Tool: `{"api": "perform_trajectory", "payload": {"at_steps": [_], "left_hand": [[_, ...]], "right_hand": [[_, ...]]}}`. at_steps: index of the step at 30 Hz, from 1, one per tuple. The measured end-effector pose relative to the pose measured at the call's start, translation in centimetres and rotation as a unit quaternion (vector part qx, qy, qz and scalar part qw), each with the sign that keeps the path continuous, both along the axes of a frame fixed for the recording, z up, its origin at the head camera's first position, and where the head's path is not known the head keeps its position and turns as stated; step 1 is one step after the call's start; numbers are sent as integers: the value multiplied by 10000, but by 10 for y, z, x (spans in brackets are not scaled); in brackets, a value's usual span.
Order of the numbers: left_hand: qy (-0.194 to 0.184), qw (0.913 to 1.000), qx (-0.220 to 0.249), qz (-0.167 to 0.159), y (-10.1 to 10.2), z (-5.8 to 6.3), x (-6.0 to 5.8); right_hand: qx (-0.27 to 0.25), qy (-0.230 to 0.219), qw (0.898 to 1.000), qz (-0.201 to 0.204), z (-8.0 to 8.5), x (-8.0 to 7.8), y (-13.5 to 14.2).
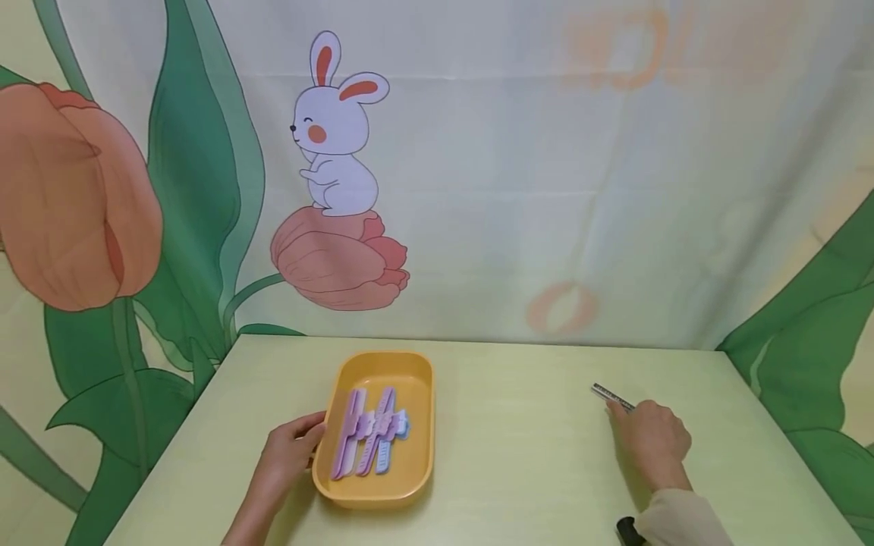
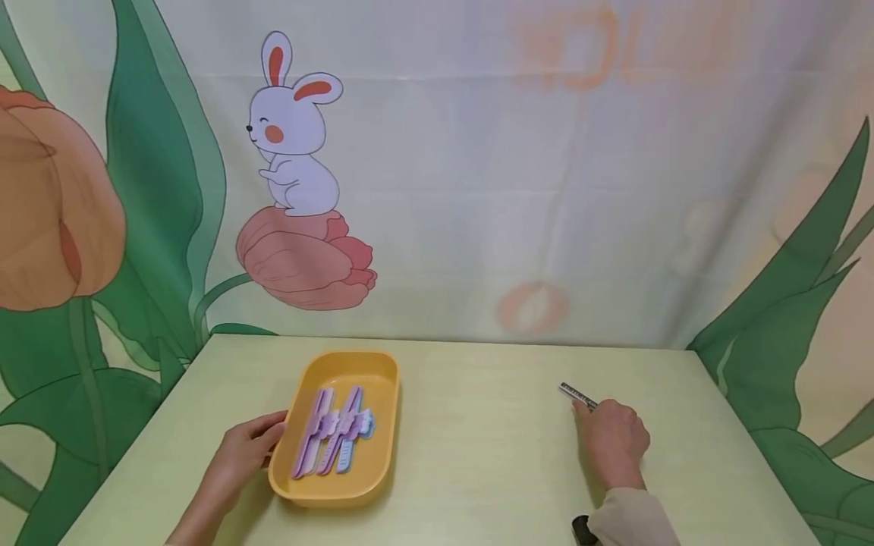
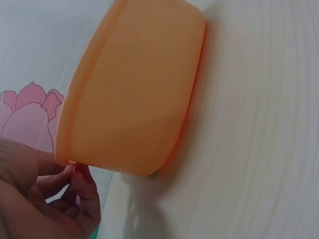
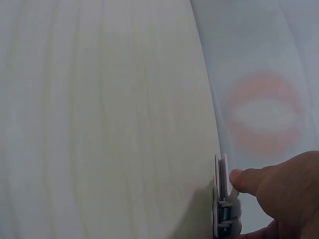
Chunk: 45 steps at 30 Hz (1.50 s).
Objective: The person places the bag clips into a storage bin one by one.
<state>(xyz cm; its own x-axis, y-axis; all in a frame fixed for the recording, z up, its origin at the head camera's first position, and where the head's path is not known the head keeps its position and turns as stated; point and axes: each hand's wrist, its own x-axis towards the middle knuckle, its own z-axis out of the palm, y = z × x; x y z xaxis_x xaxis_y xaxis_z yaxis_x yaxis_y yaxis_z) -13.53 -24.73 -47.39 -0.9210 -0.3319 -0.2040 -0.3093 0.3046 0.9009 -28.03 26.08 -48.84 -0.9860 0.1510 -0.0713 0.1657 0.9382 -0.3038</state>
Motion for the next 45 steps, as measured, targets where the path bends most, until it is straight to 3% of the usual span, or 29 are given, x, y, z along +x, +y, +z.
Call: {"api": "perform_trajectory", "payload": {"at_steps": [5,27,39,45], "left_hand": [[59,10000,21,-5,1,-1,-2],[55,9999,61,69,2,1,-1],[-50,10000,47,13,3,0,-3],[-49,9999,123,-41,2,-1,-1]], "right_hand": [[-36,-147,9999,-43,3,2,3],[-200,94,9998,-20,1,0,11],[-395,465,9981,125,9,5,22],[-369,876,9952,229,18,5,21]]}}
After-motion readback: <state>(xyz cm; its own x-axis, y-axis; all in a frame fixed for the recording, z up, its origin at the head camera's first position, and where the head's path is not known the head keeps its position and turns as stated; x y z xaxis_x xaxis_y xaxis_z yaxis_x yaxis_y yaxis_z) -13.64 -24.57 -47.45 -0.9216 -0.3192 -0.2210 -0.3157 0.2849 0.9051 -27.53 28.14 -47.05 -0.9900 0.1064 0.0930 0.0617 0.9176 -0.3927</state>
